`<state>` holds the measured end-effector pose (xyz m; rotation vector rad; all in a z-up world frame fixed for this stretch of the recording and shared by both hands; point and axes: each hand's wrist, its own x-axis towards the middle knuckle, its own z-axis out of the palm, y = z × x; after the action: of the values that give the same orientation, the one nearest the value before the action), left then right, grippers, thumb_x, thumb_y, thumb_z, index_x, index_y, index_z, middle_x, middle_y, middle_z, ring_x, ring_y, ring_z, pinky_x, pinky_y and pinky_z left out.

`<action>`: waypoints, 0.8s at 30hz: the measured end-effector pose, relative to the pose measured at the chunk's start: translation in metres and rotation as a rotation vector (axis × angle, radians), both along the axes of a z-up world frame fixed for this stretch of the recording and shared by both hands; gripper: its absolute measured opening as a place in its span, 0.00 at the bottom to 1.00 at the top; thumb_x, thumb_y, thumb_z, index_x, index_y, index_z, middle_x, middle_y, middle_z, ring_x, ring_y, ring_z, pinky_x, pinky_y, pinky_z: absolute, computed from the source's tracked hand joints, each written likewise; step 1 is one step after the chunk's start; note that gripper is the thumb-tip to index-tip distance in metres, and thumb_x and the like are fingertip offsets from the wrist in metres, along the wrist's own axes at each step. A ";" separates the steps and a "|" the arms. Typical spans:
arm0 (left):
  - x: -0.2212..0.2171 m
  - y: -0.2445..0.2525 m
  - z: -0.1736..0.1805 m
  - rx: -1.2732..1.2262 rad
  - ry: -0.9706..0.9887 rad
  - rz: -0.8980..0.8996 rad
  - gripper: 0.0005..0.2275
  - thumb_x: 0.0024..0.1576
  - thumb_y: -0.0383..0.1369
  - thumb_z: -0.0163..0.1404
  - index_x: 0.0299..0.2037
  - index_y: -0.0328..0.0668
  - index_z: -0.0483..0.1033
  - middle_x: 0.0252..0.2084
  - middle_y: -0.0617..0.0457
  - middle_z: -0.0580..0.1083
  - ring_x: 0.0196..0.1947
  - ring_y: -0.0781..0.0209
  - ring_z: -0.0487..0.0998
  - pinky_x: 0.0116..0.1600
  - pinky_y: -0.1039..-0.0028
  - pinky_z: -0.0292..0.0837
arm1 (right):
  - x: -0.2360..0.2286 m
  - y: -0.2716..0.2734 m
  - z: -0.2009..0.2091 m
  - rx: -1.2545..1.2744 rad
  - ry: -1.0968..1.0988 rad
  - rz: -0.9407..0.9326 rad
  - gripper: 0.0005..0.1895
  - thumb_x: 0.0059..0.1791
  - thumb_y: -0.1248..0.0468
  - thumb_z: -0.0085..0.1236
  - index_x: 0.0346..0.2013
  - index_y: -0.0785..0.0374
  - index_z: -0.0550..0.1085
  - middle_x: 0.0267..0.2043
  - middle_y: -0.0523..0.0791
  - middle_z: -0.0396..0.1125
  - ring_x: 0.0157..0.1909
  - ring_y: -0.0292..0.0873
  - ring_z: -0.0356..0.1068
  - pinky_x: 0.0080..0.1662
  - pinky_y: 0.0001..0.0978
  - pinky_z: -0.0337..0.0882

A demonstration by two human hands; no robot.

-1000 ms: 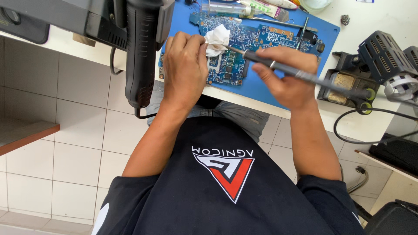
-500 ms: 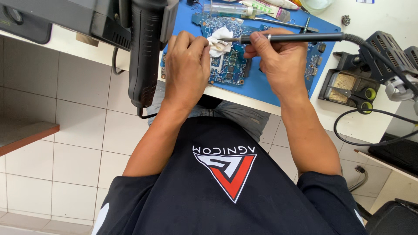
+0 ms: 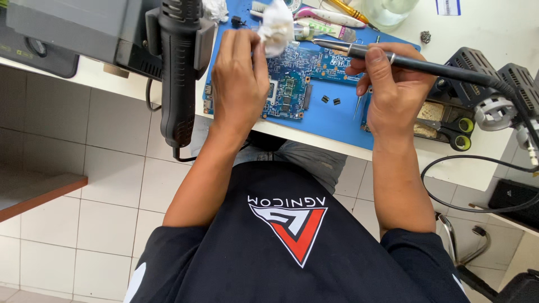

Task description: The person applies flux to a circuit board, cleans the soldering iron tip with a tissue, and then solders a small component onto the board using a soldering iron and solder wire. The person continues to solder multiple points on the board.

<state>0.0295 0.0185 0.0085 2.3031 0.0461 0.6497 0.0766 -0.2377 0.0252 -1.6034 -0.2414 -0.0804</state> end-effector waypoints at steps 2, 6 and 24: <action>0.010 -0.003 0.000 0.011 -0.011 0.047 0.02 0.72 0.21 0.49 0.48 0.35 0.71 0.44 0.44 0.70 0.38 0.47 0.74 0.39 0.59 0.71 | -0.001 -0.003 -0.005 0.029 -0.009 0.000 0.10 0.65 0.59 0.63 0.52 0.64 0.77 0.39 0.56 0.76 0.39 0.53 0.84 0.29 0.30 0.72; 0.017 -0.003 -0.009 0.026 -0.039 0.177 0.04 0.72 0.21 0.46 0.52 0.33 0.73 0.46 0.43 0.70 0.37 0.42 0.79 0.39 0.56 0.74 | -0.003 -0.007 -0.015 0.034 -0.019 -0.008 0.09 0.64 0.61 0.64 0.52 0.65 0.78 0.40 0.56 0.74 0.40 0.56 0.84 0.30 0.32 0.74; -0.005 0.008 -0.032 0.392 0.202 0.265 0.15 0.77 0.28 0.49 0.70 0.26 0.71 0.58 0.36 0.72 0.57 0.37 0.77 0.55 0.53 0.81 | 0.003 -0.006 -0.030 0.030 -0.082 0.013 0.12 0.66 0.58 0.61 0.53 0.65 0.76 0.41 0.58 0.73 0.39 0.57 0.83 0.32 0.37 0.77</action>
<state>0.0246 0.0267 -0.0233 2.7660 0.3519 0.5942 0.0795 -0.2441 -0.0050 -1.5697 -0.3130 -0.1390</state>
